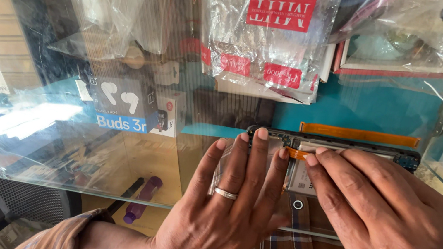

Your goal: The person works on an opened smartphone lying on a glass counter, pressing a battery into the phone body and peeling and pressing orange adhesive strips across the battery to secure it. They repeatedly align the battery, smooth the strips over it, and press the edges of the phone frame.

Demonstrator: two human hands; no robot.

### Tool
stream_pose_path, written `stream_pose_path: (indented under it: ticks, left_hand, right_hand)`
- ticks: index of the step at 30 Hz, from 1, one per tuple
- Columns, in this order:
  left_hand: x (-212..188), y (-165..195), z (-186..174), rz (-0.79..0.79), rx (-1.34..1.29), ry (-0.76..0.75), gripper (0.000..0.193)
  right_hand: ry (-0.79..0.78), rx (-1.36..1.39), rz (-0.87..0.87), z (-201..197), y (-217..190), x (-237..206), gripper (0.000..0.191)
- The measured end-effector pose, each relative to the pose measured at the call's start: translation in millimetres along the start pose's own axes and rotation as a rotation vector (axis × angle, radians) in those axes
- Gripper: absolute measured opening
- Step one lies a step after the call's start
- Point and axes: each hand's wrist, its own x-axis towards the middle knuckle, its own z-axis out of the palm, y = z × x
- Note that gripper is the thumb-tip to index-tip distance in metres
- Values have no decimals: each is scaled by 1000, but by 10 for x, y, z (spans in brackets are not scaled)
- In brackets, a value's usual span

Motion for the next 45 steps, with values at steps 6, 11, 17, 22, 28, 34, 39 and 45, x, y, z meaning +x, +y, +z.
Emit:
stream_pose_path:
  ticks: [6, 11, 17, 22, 28, 34, 39, 45]
  left_hand:
    - [2, 29, 65, -17, 22, 2, 86]
    - [-16, 44, 32, -15, 110, -14, 83]
    - [27, 164, -80, -21, 285, -35, 84]
    - [28, 163, -198, -60, 58, 86, 81]
    - [264, 312, -113, 152, -134, 177, 60]
    - [470, 452, -10, 141, -84, 193, 56]
    - [484, 496, -30, 134, -70, 185, 57]
    - [477, 506, -43, 138, -60, 195, 58]
  right_hand:
    - [25, 34, 19, -3, 14, 27, 37]
    - [76, 71, 29, -13, 29, 66, 37]
    - [180, 114, 154, -207, 149, -126, 44]
    - [311, 301, 347, -303, 276, -556, 45]
    - [270, 239, 281, 23, 213, -738, 99]
    - [263, 154, 209, 126, 296, -739, 98]
    - [291, 140, 179, 154, 308, -727, 85]
    - [283, 7, 143, 123, 300, -731, 71]
